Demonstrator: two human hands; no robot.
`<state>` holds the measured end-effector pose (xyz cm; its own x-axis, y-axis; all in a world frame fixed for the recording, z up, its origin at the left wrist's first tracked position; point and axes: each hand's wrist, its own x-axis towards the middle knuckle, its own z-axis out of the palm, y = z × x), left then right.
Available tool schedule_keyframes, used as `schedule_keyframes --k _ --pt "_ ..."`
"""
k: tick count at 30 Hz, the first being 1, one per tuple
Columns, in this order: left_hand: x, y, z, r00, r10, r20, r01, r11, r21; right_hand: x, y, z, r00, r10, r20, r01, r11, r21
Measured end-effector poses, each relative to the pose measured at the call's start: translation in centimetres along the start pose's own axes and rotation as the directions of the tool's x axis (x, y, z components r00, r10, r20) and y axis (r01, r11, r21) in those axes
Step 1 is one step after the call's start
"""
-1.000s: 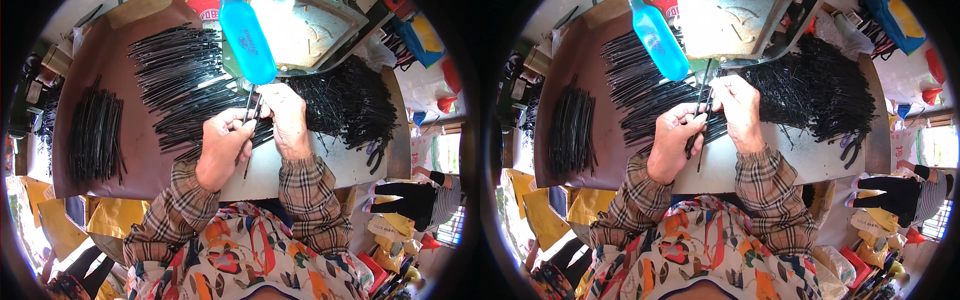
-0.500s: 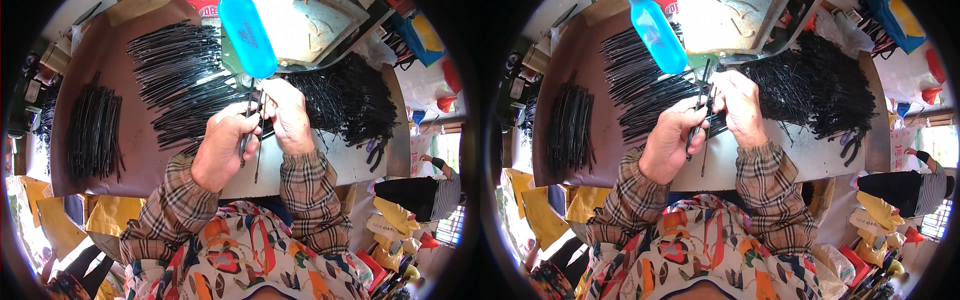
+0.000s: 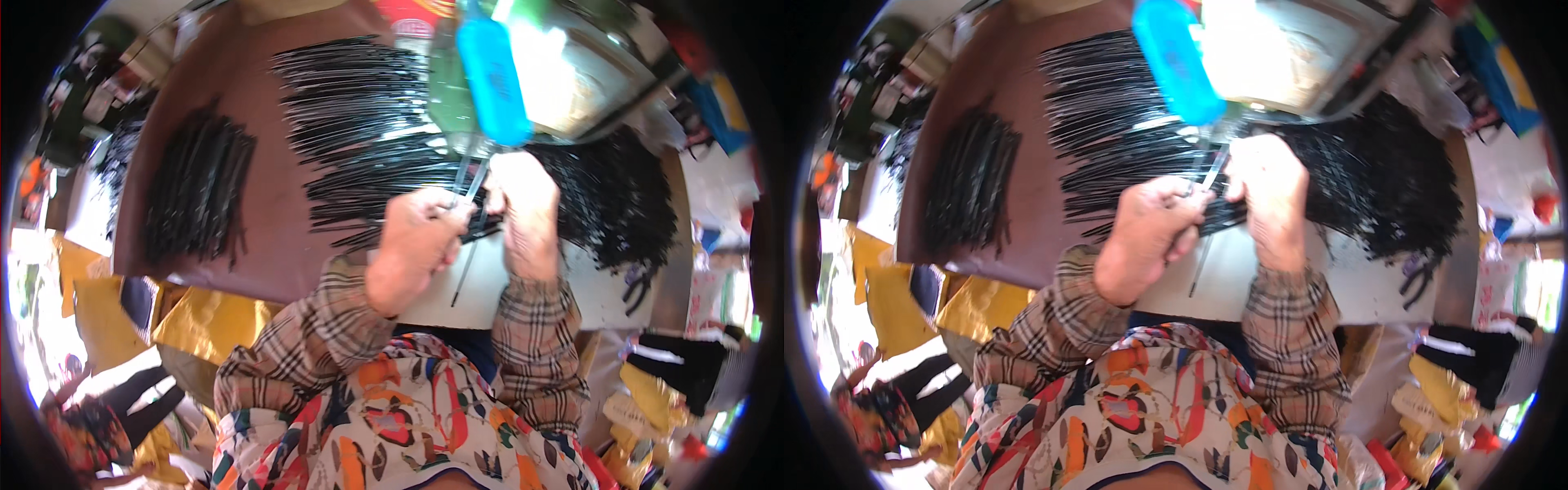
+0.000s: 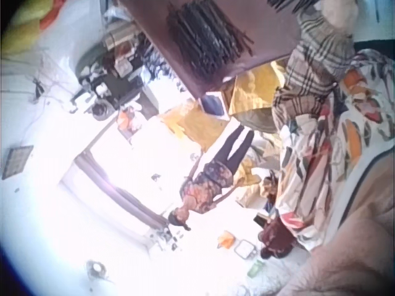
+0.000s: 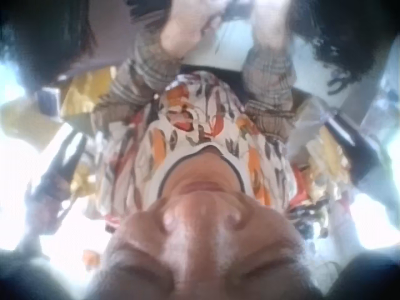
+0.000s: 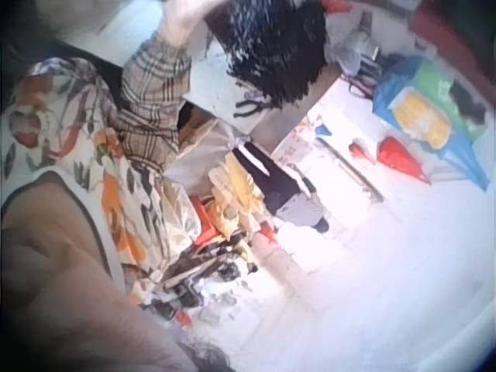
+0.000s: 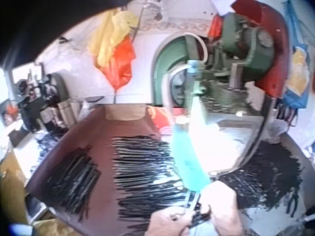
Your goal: The person feeds black rods into a tabletop machine by hand to process them, then gathers and places a batch of rods into an open bag.
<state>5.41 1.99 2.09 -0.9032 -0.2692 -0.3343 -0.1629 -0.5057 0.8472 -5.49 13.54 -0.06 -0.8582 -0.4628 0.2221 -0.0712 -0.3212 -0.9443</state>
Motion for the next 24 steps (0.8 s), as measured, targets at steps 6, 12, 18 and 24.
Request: schedule_keyframes --k 6,12,18,24 --pt "-1.6 -2.0 -1.9 0.981 0.196 0.003 -0.186 0.924 0.333 -1.9 -0.8 3.0 0.968 0.215 -0.132 -0.219 0.976 -0.018" --pt "-6.6 2.2 -6.0 0.930 0.284 -0.234 -0.182 0.908 0.378 -1.6 -2.1 4.6 0.948 0.298 0.110 -0.299 0.954 -0.005" --pt "-5.7 4.1 -20.5 0.745 0.655 0.127 0.391 -0.583 0.713 -2.3 -3.1 -3.7 0.980 0.073 -0.186 -0.132 0.935 -0.330" --pt "-5.8 6.3 -25.7 0.795 0.598 0.102 0.479 -0.722 0.498 -5.6 -3.2 -5.8 0.996 0.055 0.073 0.020 0.651 -0.759"
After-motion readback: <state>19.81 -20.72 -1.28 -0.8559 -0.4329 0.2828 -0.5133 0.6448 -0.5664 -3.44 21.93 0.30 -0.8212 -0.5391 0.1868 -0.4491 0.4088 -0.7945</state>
